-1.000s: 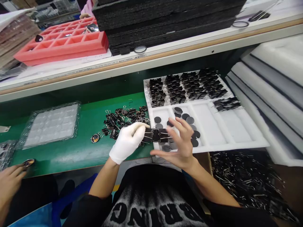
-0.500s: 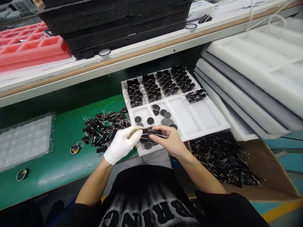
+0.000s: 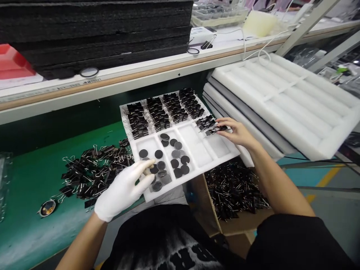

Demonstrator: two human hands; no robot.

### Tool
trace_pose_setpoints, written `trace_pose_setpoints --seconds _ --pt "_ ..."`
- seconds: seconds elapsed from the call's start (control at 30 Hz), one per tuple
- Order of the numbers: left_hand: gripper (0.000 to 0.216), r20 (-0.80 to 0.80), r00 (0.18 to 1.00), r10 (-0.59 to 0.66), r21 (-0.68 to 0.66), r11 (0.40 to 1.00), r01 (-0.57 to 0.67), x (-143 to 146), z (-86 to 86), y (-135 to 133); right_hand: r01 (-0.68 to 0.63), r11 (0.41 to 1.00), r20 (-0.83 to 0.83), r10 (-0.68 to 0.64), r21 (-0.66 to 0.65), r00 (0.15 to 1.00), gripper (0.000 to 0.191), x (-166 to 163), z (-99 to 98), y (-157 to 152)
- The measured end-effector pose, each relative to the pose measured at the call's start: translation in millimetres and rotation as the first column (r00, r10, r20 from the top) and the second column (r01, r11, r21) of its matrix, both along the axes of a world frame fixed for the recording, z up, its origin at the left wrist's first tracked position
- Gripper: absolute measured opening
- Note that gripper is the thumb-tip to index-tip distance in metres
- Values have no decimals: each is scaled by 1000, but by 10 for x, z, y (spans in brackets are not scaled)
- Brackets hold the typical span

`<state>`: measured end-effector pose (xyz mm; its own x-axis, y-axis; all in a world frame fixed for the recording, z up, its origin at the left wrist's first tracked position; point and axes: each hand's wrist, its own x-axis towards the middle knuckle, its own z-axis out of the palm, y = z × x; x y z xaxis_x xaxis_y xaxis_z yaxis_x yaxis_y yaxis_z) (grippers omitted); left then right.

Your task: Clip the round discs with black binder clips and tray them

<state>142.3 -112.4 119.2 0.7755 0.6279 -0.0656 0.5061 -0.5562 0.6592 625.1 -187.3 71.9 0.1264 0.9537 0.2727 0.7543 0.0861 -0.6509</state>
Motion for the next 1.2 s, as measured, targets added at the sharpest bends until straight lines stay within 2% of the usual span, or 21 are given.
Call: trace_pose_setpoints --seconds 0.13,0.23,0.33,0.4,0.47,0.53,0.57,0.6,0.63,0.67,0.73,0.77,0.8,0.83,0.87,0.97,1.03,1.1,1.2 --pt "43 -8 1000 8 -15 1000 -8 -94 16 10 45 996 76 -38 -83 996 25 268 -382 101" --pt "43 -21 999 46 -26 999 -46 -191 14 12 61 994 93 -52 -95 994 30 270 -523 144" --pt "43 -25 994 103 -36 994 -104 -342 0 -2 103 995 116 -103 5 988 36 251 -567 139" --pt "42 -22 986 168 -28 985 -168 -503 -14 -35 189 978 168 -201 83 965 44 212 -559 98" --pt "42 -5 965 261 -9 965 -261 -721 -36 -89 271 950 271 -305 157 913 54 89 -522 35" --pt "41 48 920 389 25 920 -390 -978 -81 -144 280 927 395 -361 249 845 60 -161 -468 -31" --pt "41 89 878 470 57 878 -476 -1116 -120 -160 251 915 431 -374 314 821 59 -331 -441 -61" --pt "40 139 816 561 108 811 -576 -1260 -172 -164 213 910 444 -366 357 818 52 -520 -418 -88" --pt "40 197 735 649 174 715 -678 -1413 -238 -152 151 920 443 -313 363 840 43 -716 -404 -111" --pt "40 254 640 725 253 589 -768 -1580 -317 -127 36 951 437 -174 306 882 35 -905 -401 -128" --pt "42 350 460 816 409 309 -859 -1962 -494 -61 -178 974 450 97 142 888 32 -1214 -437 -135" --pt "43 355 402 844 463 215 -860 -2172 -580 -38 -253 964 459 191 78 868 35 -1320 -475 -119" --pt "45 323 363 874 502 167 -849 -2381 -658 -33 -304 952 467 253 36 847 38 -1391 -523 -90" --pt "45 248 342 906 520 173 -836 -2578 -723 -49 -336 942 469 288 19 835 41 -1429 -575 -49" --pt "48 158 341 927 515 217 -829 -2747 -773 -83 -360 933 457 314 16 832 42 -1441 -627 0" --pt "68 -137 451 882 409 465 -786 -3011 -852 -225 -392 920 355 360 19 863 34 -1404 -719 129" --pt "81 -247 528 812 370 583 -723 -2998 -878 -271 -363 932 302 343 12 889 29 -1395 -700 161" --pt "72 -274 580 768 383 640 -666 -2920 -908 -241 -319 948 291 302 12 908 25 -1432 -626 145" --pt "47 -218 648 730 390 674 -627 -2840 -966 -111 -245 969 263 241 -20 934 29 -1544 -478 71"
